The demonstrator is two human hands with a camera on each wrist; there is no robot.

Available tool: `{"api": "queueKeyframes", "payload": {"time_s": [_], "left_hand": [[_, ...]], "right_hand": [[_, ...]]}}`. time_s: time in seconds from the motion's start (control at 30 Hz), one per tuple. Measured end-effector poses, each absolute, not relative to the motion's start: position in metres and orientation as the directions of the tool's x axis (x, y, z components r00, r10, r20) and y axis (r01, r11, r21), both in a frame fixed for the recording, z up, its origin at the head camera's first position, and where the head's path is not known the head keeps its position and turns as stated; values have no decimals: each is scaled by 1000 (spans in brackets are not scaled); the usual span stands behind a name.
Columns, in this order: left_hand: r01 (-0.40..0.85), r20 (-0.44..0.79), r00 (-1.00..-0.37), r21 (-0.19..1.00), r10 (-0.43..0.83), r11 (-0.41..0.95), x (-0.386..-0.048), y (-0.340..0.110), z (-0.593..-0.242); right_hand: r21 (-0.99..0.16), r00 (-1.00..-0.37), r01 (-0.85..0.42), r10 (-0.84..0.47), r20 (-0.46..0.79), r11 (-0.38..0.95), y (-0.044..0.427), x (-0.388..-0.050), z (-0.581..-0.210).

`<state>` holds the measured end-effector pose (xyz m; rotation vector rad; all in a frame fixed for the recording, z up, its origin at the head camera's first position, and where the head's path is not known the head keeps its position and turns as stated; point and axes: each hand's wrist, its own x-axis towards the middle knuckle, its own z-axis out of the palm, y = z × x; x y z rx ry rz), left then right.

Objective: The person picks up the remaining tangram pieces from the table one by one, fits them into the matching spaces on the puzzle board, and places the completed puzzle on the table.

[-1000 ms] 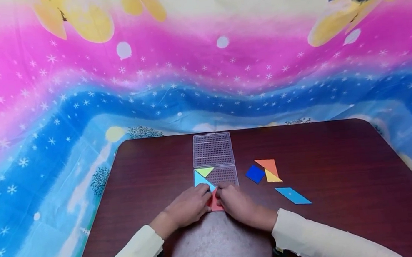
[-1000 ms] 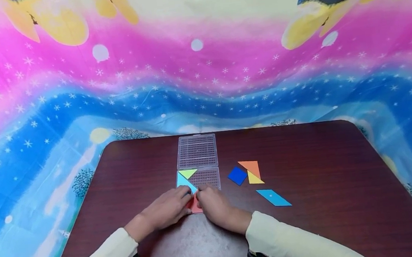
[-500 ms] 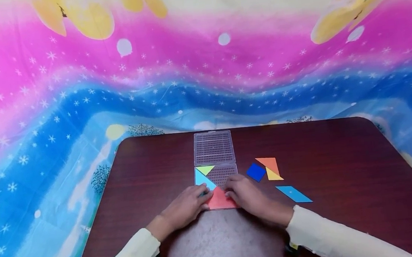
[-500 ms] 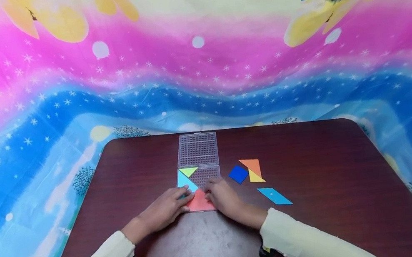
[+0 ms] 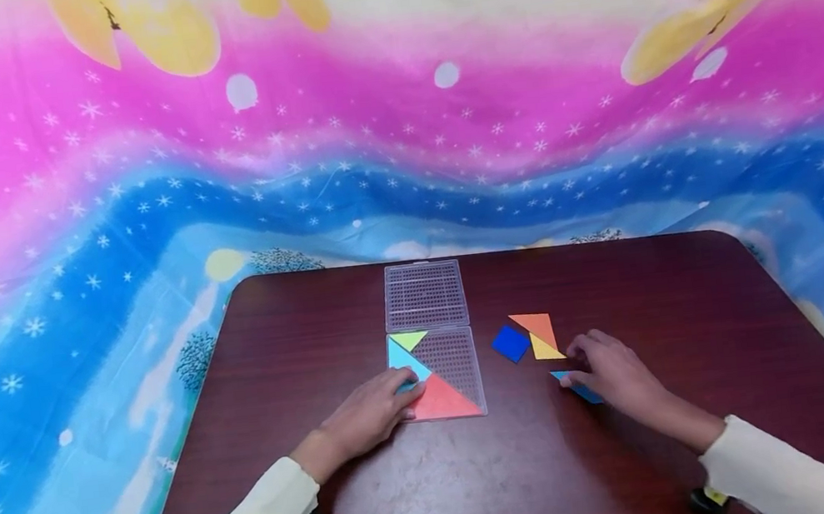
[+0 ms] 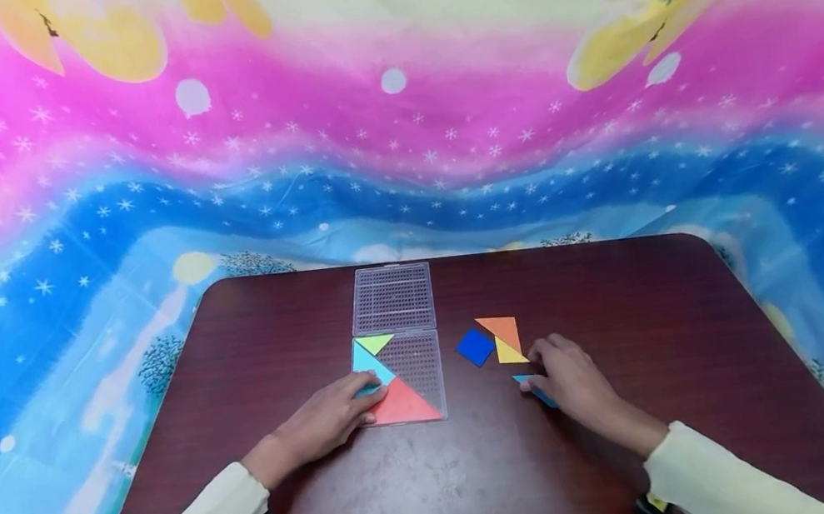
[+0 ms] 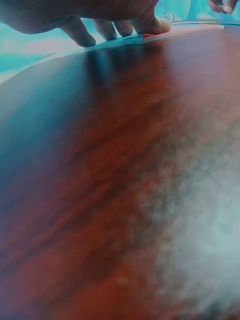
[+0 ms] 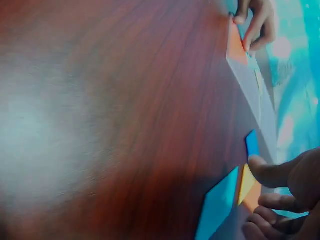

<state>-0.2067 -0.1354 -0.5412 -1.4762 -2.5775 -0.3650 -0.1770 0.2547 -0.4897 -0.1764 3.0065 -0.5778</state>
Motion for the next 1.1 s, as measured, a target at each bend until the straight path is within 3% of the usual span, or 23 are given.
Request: {"api": "queueKeyframes", "payload": {"time_s": [0.17, 0.4, 0.63, 0.97, 1.1], "left_hand": [[857, 220, -516, 146, 828, 495, -204, -140, -542], [842, 172, -537, 164, 826, 514, -199, -143, -544], [843, 159, -537, 145, 829, 518, -199, -140, -543], [813, 83, -566, 220, 820, 538, -201, -139, -539], [800, 67, -577, 248, 814, 546, -201, -140, -539]], "right_hand": [[-367, -979, -19, -92, -183, 930, 267, -171, -496], [-296, -985, -113, -146, -92, 949, 266, -163, -504], [-281, -992, -83, -106, -66, 956, 263, -164, -504], [-374, -936, 115, -26, -352, 920, 268, -181, -498], [-415, -922, 157, -17, -387, 896, 274, -186, -499]]}}
